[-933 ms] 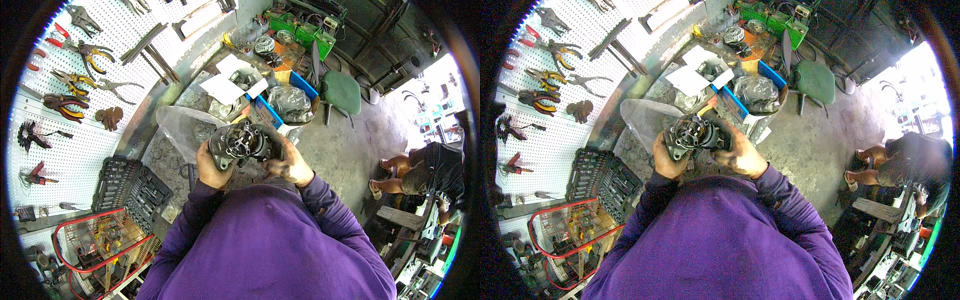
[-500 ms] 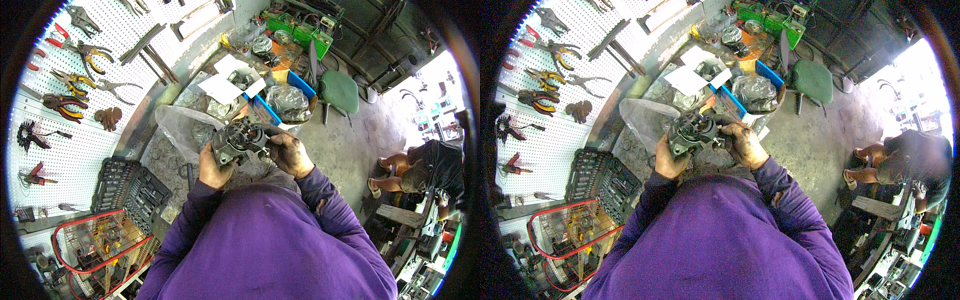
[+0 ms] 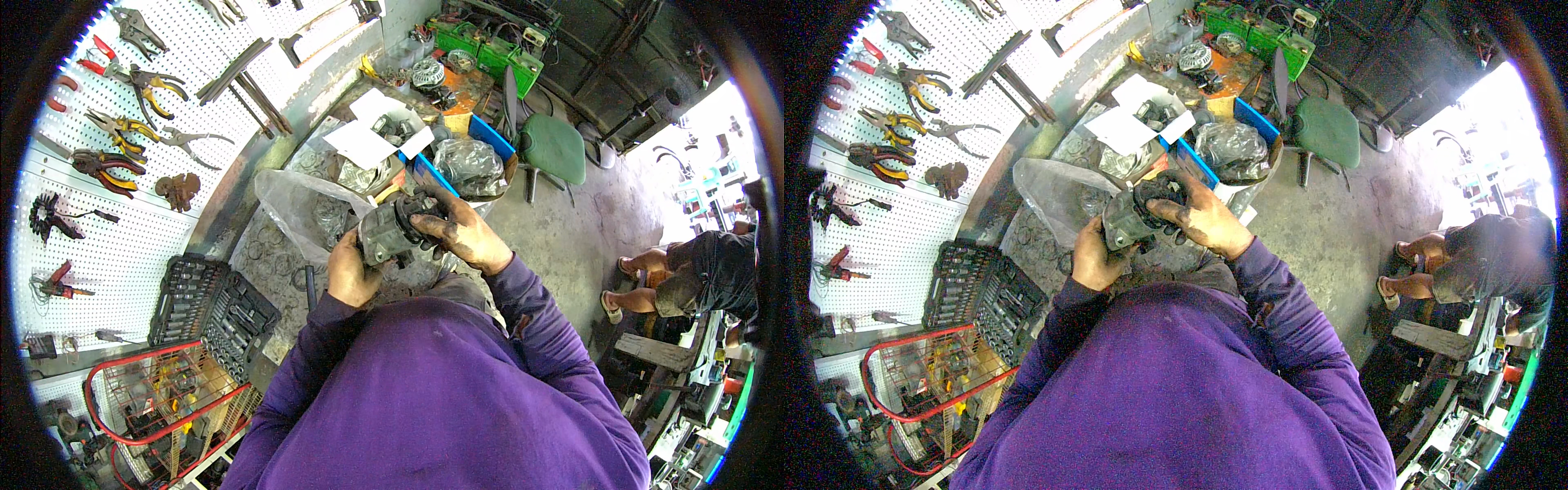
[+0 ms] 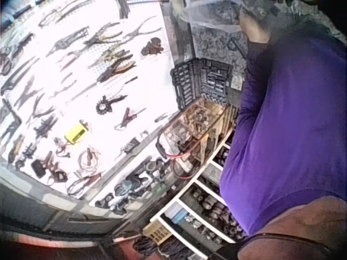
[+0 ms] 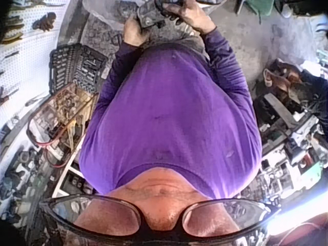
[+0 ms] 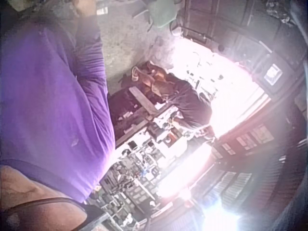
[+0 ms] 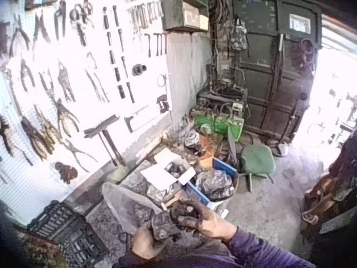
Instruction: The person holds a cylindrical metal housing and repeatedly inserts and removes a smaller cylindrical component with internal gears. They rotate the assembly to view different angles and compare it with another similar housing. The person continues to manipulate the parts without using tools.
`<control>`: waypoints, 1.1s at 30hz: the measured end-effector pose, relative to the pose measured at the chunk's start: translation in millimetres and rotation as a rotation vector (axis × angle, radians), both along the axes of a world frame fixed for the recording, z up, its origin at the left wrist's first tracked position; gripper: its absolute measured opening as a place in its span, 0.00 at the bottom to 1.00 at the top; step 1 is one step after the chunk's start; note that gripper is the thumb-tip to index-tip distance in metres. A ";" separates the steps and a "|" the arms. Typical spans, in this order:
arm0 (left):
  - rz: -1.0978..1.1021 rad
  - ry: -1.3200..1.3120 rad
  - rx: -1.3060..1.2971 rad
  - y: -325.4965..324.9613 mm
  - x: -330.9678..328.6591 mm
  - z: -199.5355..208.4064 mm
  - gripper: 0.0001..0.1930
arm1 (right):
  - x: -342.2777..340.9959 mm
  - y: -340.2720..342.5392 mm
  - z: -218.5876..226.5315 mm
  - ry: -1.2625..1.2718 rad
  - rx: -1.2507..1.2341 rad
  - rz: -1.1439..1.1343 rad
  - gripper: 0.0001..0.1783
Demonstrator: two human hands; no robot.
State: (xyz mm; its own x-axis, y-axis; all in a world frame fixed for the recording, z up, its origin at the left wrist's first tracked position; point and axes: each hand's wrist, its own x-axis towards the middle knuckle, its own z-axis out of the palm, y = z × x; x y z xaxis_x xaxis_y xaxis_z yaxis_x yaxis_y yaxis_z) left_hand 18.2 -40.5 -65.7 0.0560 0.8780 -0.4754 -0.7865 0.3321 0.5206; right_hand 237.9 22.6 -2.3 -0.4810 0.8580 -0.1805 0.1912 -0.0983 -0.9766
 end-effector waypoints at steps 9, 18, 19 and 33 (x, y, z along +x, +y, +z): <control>0.014 0.012 -0.018 5.8 3.1 9.4 0.20 | 6.8 -4.4 -18.1 0.182 0.074 -0.072 0.38; 0.035 -0.028 0.056 9.5 1.9 4.5 0.20 | 13.3 -10.9 -20.3 0.266 -0.010 -0.078 0.41; 0.039 -0.040 0.058 9.7 2.2 4.5 0.20 | 12.8 -11.3 -20.3 0.295 -0.046 -0.084 0.42; 0.094 -0.059 -0.024 0.6 -0.4 15.5 0.17 | 11.8 -20.0 -19.2 0.701 -0.305 -0.054 0.42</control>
State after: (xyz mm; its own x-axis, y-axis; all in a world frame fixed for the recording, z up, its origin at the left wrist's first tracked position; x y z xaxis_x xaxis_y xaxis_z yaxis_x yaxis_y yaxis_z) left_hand 17.8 -39.9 -50.2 0.0026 0.8691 -0.4947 -0.8440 0.2672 0.4650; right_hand 249.6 2.6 -21.5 -0.5293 0.8445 -0.0817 -0.4755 -0.3750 -0.7958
